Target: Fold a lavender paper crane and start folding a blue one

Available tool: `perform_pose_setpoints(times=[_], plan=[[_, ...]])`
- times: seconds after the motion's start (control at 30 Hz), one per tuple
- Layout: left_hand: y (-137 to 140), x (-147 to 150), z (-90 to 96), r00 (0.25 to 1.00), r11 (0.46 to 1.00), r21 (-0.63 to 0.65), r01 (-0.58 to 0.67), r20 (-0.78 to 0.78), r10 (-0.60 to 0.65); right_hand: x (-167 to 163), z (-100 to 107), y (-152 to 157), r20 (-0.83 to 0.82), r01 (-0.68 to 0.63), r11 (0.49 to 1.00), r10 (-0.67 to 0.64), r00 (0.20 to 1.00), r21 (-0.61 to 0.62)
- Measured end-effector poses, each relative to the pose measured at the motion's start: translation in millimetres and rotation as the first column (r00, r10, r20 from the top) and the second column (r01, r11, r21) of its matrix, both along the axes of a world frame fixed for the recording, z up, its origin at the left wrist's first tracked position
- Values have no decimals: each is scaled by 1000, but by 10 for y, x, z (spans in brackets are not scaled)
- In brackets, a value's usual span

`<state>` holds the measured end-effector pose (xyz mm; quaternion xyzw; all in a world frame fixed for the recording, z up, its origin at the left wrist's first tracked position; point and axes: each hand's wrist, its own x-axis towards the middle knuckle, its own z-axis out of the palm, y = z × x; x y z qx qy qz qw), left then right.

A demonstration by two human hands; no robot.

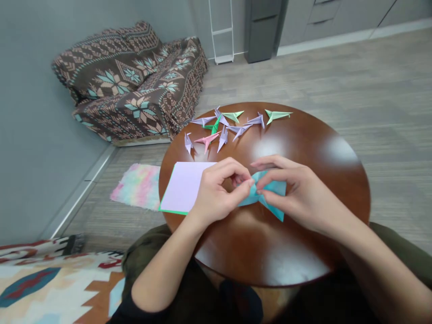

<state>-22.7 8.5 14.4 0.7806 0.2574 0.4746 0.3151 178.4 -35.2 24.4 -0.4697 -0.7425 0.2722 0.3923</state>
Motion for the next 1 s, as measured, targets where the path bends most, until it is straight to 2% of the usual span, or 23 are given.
perform_pose_setpoints(times=[0.23,0.53,0.77,0.87,1.0], plan=[[8,-18,-21,985,995,82,59,-166,-44,30,-38,-8,111,21,1000,-22,994,11],[-3,-16,-11,988,997,-14,70,-140,-71,1,-50,-28,110,13,994,-24,994,107],[6,-24,8,987,998,-14,65,-148,-66,21,14,-54,136,-18,999,13,991,37],[9,-34,3,970,995,34,97,-226,-87,43,-14,-58,214,-5,998,-7,977,57],[6,-30,-29,936,978,173,115,-350,-48,36,-51,-82,383,8,996,-43,923,92]])
